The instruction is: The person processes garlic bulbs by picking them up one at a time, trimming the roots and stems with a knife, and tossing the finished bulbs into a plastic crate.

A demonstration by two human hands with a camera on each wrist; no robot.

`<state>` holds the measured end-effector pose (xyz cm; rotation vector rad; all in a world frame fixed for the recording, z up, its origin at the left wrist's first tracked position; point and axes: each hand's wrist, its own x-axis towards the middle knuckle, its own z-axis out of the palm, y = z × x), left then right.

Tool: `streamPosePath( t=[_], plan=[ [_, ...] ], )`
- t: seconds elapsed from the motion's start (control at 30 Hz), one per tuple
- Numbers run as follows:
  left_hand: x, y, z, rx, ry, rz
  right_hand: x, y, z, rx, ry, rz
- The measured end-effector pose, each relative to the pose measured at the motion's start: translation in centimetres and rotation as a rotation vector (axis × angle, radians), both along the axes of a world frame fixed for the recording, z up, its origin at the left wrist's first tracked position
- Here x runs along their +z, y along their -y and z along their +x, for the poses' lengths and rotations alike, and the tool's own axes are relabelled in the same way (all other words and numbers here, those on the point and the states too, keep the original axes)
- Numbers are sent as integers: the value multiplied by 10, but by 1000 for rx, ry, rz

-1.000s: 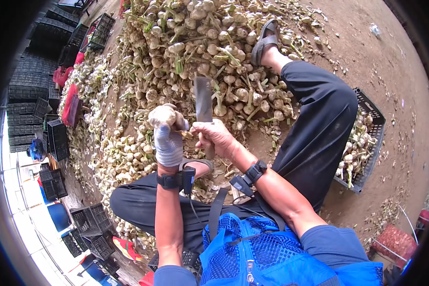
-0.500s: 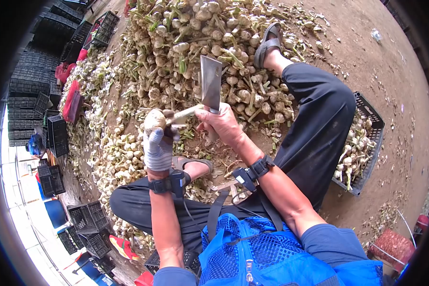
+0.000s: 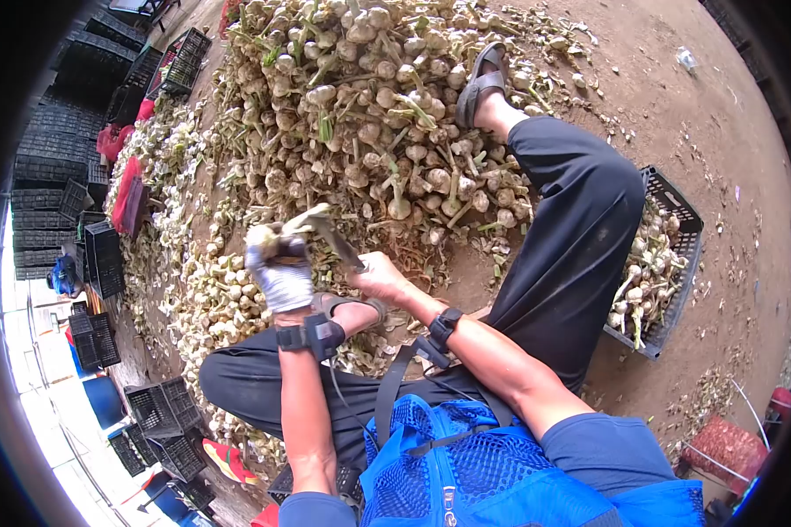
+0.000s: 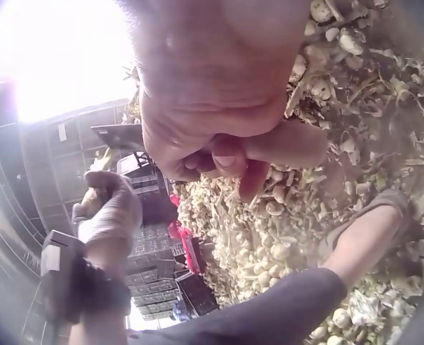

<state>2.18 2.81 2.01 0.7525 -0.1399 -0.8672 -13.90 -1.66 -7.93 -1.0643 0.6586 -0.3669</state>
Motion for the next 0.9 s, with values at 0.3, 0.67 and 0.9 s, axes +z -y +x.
streamPosePath(
  t=[0.3, 0.67, 0.9],
  plan=[
    [20, -22, -1, 102, 65, -174, -11, 1, -9, -313, -279, 91],
    [11, -10, -31, -31, -21, -82, 61, 36, 1, -360, 36, -564],
    [3, -5, -41, -83, -75, -110, 21, 24, -6, -243, -60, -483]
  ],
)
